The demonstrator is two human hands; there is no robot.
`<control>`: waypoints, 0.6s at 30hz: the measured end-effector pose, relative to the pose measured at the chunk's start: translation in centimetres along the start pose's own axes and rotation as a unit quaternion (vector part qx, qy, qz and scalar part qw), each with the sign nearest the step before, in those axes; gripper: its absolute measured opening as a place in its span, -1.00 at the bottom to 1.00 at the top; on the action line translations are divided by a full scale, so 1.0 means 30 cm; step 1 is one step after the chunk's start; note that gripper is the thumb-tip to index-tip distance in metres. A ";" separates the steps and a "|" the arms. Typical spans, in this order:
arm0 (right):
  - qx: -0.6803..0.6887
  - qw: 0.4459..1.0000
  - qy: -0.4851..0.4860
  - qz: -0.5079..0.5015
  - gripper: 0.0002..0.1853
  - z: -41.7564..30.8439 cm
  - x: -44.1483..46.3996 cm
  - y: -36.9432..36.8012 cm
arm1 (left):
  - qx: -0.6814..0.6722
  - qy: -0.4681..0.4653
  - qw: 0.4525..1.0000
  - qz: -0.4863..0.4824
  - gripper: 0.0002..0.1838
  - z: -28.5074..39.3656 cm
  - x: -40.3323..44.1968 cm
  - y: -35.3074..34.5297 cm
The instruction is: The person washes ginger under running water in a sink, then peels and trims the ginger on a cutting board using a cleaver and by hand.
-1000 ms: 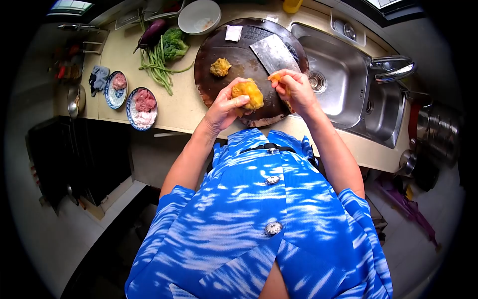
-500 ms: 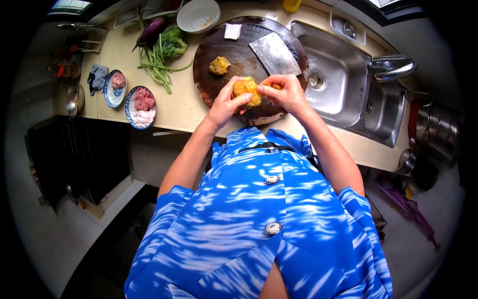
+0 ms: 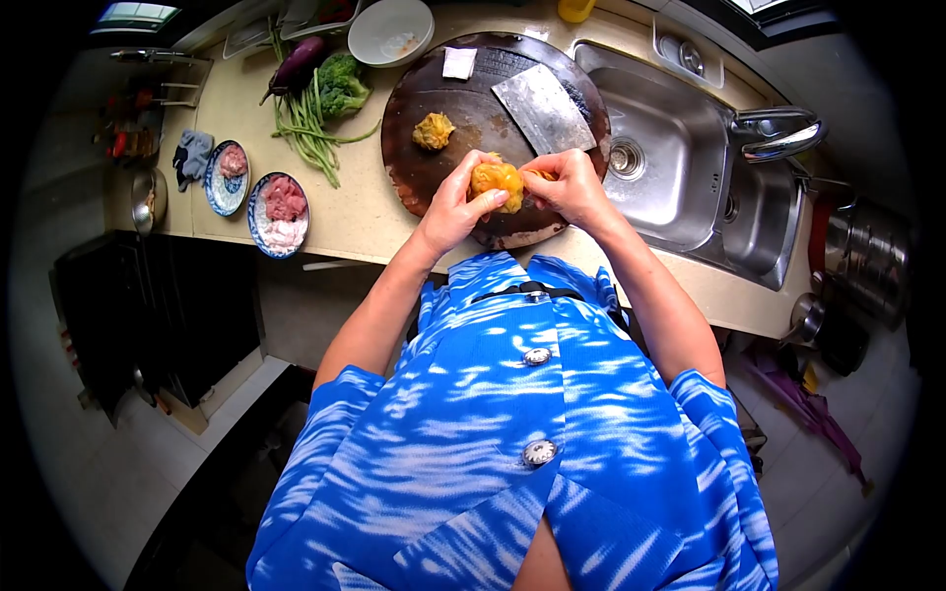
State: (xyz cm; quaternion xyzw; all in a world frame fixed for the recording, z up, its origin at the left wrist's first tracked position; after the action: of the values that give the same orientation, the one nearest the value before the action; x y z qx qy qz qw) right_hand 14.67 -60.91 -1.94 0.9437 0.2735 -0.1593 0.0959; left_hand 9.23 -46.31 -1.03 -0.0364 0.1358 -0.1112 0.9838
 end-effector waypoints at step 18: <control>0.117 0.992 -0.028 0.043 -0.81 -0.018 -0.042 -0.012 | -0.077 -0.033 0.996 0.016 -0.66 -0.018 0.017 0.024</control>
State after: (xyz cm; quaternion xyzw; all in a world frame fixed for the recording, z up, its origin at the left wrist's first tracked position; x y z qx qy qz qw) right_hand 13.61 -61.08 -1.03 0.9545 0.2095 -0.2122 -0.0013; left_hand 9.69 -45.76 -1.76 -0.1139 0.1118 -0.0831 0.9837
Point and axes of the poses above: each hand's wrist, its own x-axis towards the middle knuckle, its own y-axis out of the back of the hand, z = x × y, the point moved 5 cm from there along x, towards the middle knuckle, and after that the axes turned 3 degrees about x, right-handed, at the moved point
